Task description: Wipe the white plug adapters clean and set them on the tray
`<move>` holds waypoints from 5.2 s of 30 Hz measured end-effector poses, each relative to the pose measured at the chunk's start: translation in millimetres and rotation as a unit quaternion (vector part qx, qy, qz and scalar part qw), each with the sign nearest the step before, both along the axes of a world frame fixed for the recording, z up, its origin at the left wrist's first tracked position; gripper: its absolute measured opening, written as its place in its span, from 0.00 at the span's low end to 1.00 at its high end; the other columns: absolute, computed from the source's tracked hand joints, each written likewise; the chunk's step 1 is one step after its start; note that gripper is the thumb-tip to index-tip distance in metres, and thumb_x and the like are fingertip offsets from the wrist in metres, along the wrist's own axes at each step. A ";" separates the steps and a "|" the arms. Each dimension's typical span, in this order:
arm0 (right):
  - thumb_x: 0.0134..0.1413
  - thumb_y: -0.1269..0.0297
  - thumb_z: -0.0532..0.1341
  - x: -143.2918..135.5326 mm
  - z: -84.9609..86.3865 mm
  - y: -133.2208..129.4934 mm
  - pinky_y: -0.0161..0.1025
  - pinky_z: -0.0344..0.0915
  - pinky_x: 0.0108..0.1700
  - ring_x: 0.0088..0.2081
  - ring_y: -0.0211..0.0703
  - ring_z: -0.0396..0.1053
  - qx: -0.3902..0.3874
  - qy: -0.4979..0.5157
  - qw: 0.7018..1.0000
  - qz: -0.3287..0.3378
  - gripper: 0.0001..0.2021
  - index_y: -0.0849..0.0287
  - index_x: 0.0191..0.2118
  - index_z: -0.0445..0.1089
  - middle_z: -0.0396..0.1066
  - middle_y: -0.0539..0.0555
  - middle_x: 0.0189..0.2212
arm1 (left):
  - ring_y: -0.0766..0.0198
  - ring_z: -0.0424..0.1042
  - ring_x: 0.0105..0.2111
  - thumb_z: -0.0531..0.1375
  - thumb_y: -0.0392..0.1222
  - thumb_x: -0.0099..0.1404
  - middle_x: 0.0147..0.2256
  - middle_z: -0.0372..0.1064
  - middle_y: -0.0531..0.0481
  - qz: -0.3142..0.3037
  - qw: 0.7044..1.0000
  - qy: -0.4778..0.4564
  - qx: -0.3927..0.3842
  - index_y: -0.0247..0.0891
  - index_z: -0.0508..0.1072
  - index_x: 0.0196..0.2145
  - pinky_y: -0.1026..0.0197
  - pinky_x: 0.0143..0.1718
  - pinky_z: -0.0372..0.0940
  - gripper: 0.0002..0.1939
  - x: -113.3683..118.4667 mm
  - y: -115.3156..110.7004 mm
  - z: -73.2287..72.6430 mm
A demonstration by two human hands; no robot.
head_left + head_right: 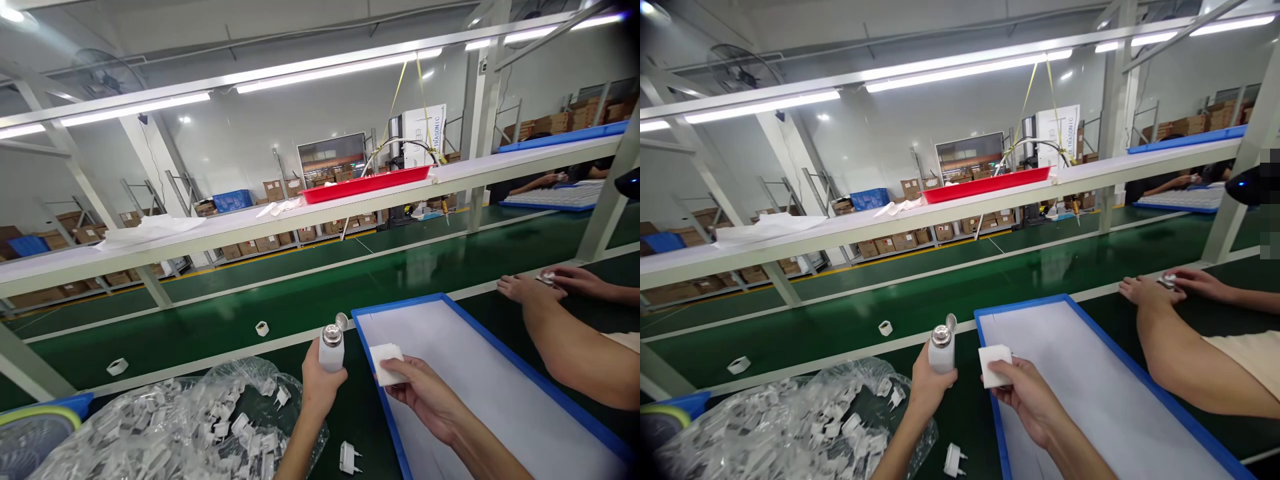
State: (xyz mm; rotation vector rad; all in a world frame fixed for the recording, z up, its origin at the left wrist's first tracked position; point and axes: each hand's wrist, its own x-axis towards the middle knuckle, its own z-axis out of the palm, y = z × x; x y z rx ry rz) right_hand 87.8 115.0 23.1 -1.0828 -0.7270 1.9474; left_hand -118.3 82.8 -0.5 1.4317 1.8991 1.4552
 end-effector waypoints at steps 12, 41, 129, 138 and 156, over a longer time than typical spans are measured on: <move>0.66 0.69 0.61 -8.1 -1.9 -3.7 0.36 0.73 0.39 0.40 0.41 0.73 -0.008 0.002 1.000 0.010 0.10 0.64 0.51 0.66 0.74 0.58 0.46 | 0.50 0.69 0.47 0.60 0.23 0.43 0.44 0.71 0.46 0.006 0.975 0.210 -0.070 0.40 0.71 0.47 0.54 0.47 0.62 0.31 -6.9 -14.9 13.6; 0.64 0.71 0.63 -20.3 -5.4 -4.1 0.40 0.75 0.40 0.41 0.41 0.74 -0.129 0.206 0.970 0.000 0.05 0.64 0.45 0.70 0.73 0.54 0.44 | 0.45 0.63 0.52 0.55 0.21 0.51 0.50 0.68 0.42 0.016 0.838 0.523 -0.158 0.40 0.70 0.57 0.45 0.59 0.52 0.36 -2.1 -17.8 48.6; 0.46 0.69 0.76 13.6 7.2 -41.4 0.36 0.75 0.48 0.50 0.50 0.76 -0.019 0.098 0.995 -0.004 0.15 0.61 0.40 0.76 0.79 0.56 0.42 | 0.61 0.75 0.37 0.67 0.38 0.63 0.40 0.74 0.49 0.139 0.988 -0.055 -0.034 0.36 0.72 0.47 0.57 0.36 0.72 0.16 -2.8 57.0 -28.5; 0.39 0.63 0.79 8.4 -18.2 -64.7 0.39 0.76 0.47 0.51 0.56 0.74 -0.063 0.053 0.996 0.034 0.21 0.66 0.39 0.77 0.79 0.61 0.43 | 0.46 0.67 0.59 0.73 0.32 0.48 0.56 0.69 0.37 0.155 0.984 -0.034 -0.081 0.36 0.65 0.61 0.50 0.57 0.64 0.42 3.5 30.8 -17.6; 0.66 0.60 0.50 -51.4 -97.4 -93.4 0.54 0.67 0.55 0.53 0.60 0.70 0.398 -0.360 0.844 0.007 0.23 0.67 0.55 0.74 0.72 0.67 0.53 | 0.54 0.71 0.48 0.53 0.24 0.63 0.46 0.74 0.43 -0.101 0.980 0.064 -0.161 0.41 0.76 0.48 0.53 0.50 0.68 0.21 10.1 -130.8 -52.4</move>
